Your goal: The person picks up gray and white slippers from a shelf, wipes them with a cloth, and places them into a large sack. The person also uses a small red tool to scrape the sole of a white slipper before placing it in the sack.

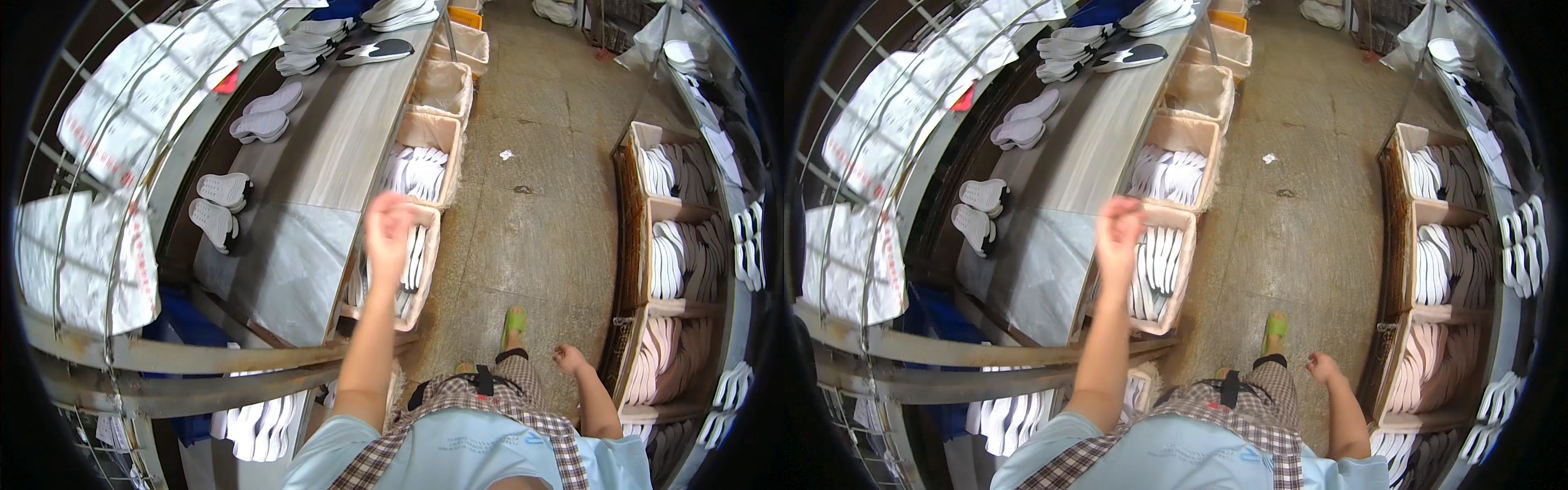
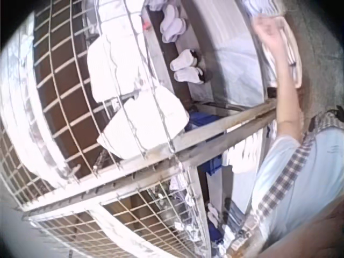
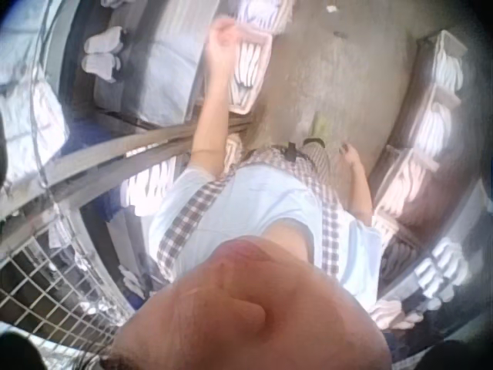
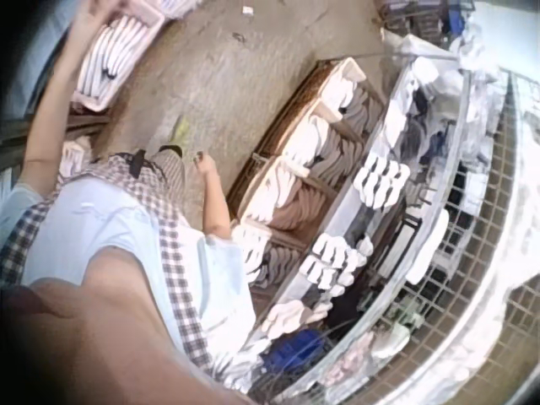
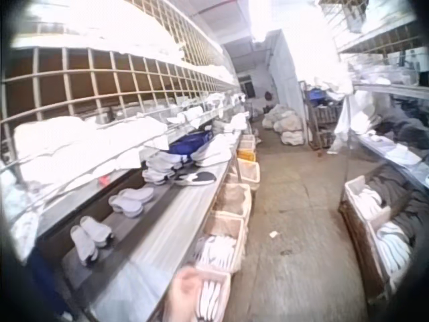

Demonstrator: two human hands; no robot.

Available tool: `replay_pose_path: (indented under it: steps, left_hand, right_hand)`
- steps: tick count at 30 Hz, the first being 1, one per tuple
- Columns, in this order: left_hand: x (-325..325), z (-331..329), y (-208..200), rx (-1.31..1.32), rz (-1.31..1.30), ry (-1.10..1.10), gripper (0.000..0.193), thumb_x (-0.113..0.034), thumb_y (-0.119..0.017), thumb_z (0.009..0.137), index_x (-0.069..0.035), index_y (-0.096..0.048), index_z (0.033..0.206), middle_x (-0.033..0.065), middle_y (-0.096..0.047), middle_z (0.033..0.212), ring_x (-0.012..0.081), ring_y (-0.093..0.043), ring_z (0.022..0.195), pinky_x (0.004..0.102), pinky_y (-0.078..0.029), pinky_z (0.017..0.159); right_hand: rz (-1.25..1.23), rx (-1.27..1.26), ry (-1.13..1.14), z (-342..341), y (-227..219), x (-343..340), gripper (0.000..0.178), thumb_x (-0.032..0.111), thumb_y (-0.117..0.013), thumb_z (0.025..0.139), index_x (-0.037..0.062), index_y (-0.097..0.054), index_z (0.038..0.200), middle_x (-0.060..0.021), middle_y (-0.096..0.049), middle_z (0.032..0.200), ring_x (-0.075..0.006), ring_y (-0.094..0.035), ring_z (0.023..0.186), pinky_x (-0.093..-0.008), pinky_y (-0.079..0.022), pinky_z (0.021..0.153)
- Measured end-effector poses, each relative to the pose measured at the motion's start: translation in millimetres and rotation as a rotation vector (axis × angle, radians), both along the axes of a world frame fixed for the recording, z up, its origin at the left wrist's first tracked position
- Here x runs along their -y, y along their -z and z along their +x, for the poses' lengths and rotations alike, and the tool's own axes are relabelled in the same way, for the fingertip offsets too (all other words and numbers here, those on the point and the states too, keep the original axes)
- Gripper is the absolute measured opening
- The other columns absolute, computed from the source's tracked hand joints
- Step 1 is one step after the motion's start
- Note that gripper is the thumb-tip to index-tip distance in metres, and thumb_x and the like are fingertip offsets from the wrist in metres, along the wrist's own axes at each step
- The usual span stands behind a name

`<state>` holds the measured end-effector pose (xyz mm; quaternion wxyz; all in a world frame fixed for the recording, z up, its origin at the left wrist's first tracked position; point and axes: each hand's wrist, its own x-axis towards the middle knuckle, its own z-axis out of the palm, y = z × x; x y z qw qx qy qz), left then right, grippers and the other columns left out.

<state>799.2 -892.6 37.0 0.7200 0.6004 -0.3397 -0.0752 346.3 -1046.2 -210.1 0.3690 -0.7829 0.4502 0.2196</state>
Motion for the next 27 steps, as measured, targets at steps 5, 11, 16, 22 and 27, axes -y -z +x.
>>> replay_pose_path:
  steps: [5,11,16,22,27]
  left_hand:
    - [-9.0,93.7,-27.7,-0.091,-0.233,-0.568,0.038,-0.005,-0.054,0.087,-0.002,-0.037,0.120,0.0107,-0.046,0.115,0.0185,-0.059,0.092,0.0280,-0.050,0.067]
    - [-91.8,196.1,-8.1,-0.133,-0.132,-1.189,0.046,-0.005,-0.058,0.083,-0.007,-0.034,0.122,0.0119,-0.038,0.124,0.0249,-0.049,0.103,0.0351,-0.052,0.068]
    - [-180.0,248.7,27.8,-0.396,-0.182,-1.417,0.064,-0.011,-0.061,0.081,-0.011,-0.022,0.132,0.0150,-0.034,0.129,0.0316,-0.044,0.109,0.0459,-0.051,0.077]
    - [-300.7,313.6,95.4,-0.433,-0.131,-1.395,0.070,-0.016,-0.071,0.072,-0.006,-0.032,0.131,0.0166,-0.036,0.132,0.0304,-0.041,0.116,0.0432,-0.046,0.086]
    - [-362.6,373.2,126.1,-0.500,0.107,-1.123,0.064,-0.019,-0.073,0.071,-0.003,-0.044,0.124,0.0153,-0.043,0.124,0.0270,-0.045,0.111,0.0392,-0.046,0.084]
  right_hand:
    - [-0.009,-0.259,-0.094,-38.7,43.8,115.6,0.037,0.017,-0.058,0.074,0.0008,-0.059,0.107,-0.0133,-0.062,0.088,-0.0228,-0.058,0.079,-0.0331,-0.046,0.073]
    - [-0.103,-0.168,-0.059,-1.2,29.1,257.3,0.023,0.010,-0.052,0.072,-0.0007,-0.060,0.091,-0.0106,-0.057,0.075,-0.0185,-0.047,0.066,-0.0335,-0.043,0.064]
    - [-0.199,-0.207,-0.106,110.7,-10.0,317.9,0.035,0.022,-0.054,0.079,0.0010,-0.060,0.106,-0.0197,-0.061,0.104,-0.0363,-0.057,0.098,-0.0408,-0.045,0.086]
    - [-0.121,-0.076,-0.216,256.4,-31.4,297.2,0.038,0.025,-0.057,0.078,0.0041,-0.059,0.110,-0.0179,-0.061,0.105,-0.0335,-0.058,0.098,-0.0394,-0.046,0.086]
    - [-0.030,-0.009,-0.526,342.7,-43.2,261.1,0.036,0.023,-0.060,0.077,0.0054,-0.060,0.108,-0.0163,-0.064,0.099,-0.0323,-0.060,0.092,-0.0384,-0.048,0.081]
